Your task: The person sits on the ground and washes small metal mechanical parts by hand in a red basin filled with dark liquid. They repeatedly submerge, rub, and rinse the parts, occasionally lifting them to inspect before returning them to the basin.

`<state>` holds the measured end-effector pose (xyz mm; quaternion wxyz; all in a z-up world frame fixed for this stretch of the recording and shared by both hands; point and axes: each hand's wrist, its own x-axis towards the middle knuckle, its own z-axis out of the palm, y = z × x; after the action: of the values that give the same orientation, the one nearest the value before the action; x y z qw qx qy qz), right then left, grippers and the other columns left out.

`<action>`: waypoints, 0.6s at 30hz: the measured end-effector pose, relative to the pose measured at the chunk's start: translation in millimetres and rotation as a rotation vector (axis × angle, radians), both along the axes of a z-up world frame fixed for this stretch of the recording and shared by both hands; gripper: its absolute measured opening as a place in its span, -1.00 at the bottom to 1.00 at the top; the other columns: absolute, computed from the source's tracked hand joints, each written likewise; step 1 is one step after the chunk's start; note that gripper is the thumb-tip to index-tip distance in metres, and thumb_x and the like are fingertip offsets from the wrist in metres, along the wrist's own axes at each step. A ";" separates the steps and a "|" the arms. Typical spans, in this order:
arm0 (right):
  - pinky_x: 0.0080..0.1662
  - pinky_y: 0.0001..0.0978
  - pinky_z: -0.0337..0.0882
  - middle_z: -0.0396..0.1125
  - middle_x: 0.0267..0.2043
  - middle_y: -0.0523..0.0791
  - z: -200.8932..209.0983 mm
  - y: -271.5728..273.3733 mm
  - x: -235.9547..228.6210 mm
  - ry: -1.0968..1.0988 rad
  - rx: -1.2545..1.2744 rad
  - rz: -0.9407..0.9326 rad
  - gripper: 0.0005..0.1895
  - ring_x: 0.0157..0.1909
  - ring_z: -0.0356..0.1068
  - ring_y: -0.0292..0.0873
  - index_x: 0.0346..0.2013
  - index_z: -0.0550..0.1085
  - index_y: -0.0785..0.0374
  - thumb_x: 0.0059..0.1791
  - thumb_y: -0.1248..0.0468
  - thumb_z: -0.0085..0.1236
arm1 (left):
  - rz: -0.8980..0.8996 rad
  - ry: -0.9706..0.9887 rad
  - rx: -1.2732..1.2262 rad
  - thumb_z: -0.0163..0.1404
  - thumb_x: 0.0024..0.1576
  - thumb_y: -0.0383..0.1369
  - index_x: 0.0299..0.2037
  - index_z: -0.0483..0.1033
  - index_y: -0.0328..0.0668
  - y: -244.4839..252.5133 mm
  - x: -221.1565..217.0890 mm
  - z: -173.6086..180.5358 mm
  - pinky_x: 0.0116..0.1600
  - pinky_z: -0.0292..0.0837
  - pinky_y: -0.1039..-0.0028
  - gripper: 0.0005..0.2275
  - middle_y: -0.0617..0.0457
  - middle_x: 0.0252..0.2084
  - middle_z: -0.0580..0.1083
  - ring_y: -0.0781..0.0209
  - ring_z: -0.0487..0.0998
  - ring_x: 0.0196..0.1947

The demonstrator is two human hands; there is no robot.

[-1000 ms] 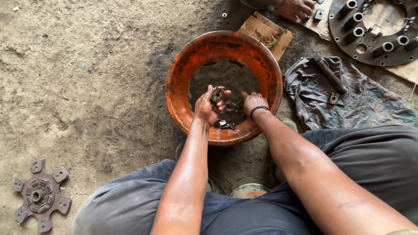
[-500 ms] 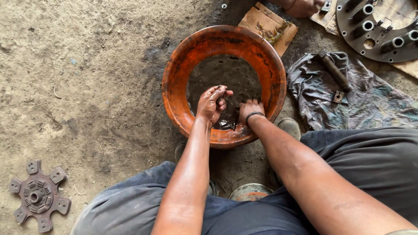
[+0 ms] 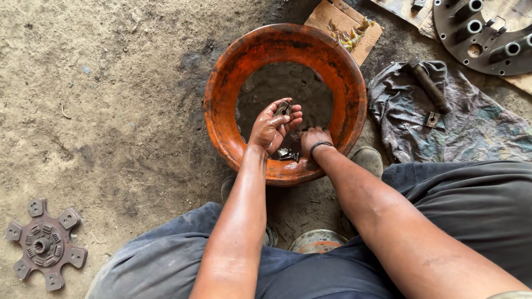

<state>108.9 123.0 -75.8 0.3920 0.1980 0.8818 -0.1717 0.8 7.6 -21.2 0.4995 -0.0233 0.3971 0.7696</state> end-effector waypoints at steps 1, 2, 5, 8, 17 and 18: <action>0.32 -0.02 0.29 0.32 0.33 -0.05 -2.8 0.9 -0.7 -0.019 -0.012 0.031 -0.50 0.41 0.23 0.01 0.24 0.43 0.01 -0.03 0.22 0.15 | -0.006 -0.009 0.019 -0.14 0.16 -0.70 0.23 0.29 -0.43 -0.1 0.5 0.1 0.16 0.59 0.24 -0.60 -0.30 0.06 0.47 -0.02 0.59 0.00; 0.31 -0.03 0.32 0.34 0.32 -0.04 -6.2 2.3 -1.7 0.003 -0.007 -0.017 -0.55 0.39 0.27 0.02 0.21 0.47 0.02 0.00 0.21 0.11 | -0.011 -0.018 0.038 -0.17 0.14 -0.72 0.23 0.28 -0.44 -0.2 0.3 0.2 0.19 0.58 0.23 -0.59 -0.31 0.08 0.46 -0.05 0.58 0.03; 0.25 0.00 0.35 0.36 0.28 -0.01 -18.3 5.2 -0.1 0.086 0.095 -0.100 -0.64 0.36 0.29 0.04 0.12 0.53 0.05 0.04 0.20 0.04 | 0.000 -0.030 0.041 -0.21 0.07 -0.71 0.22 0.27 -0.47 -2.9 1.1 0.2 0.20 0.57 0.18 -0.56 -0.35 0.09 0.45 -0.10 0.57 0.05; 0.19 0.05 0.27 0.31 0.20 -0.02 -31.3 0.7 8.8 0.175 0.274 -0.041 -0.68 0.31 0.22 0.05 0.05 0.51 0.03 0.01 0.18 0.03 | 0.025 -0.017 0.033 -0.20 0.13 -0.64 0.23 0.29 -0.47 -4.3 0.6 0.7 0.18 0.58 0.14 -0.59 -0.35 0.08 0.45 -0.11 0.58 0.04; -0.05 -0.16 0.44 0.50 -0.16 0.08 -37.4 12.2 -25.4 0.421 -0.270 -0.601 -0.67 -0.12 0.49 0.04 -0.12 0.60 0.22 -0.03 0.08 0.15 | 0.248 -0.069 -0.238 -0.26 0.29 -0.39 0.14 0.41 -0.27 -28.3 -10.8 -40.7 -0.10 0.58 0.23 -0.71 -0.22 -0.07 0.55 -0.03 0.61 -0.10; -0.11 -0.19 0.48 0.53 -0.25 0.07 -28.4 14.0 -35.0 0.471 -0.396 -0.686 -0.68 -0.21 0.54 -0.01 -0.15 0.59 0.27 -0.08 0.13 0.17 | 0.276 -0.074 -0.241 -0.24 0.30 -0.40 0.15 0.42 -0.24 -30.9 -12.4 -49.1 -0.09 0.56 0.25 -0.72 -0.19 -0.07 0.54 0.01 0.60 -0.11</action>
<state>73.9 137.1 -104.2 0.1319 0.3552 0.7806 -0.4970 -11.6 -23.3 -70.4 0.3969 -0.1653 0.4608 0.7764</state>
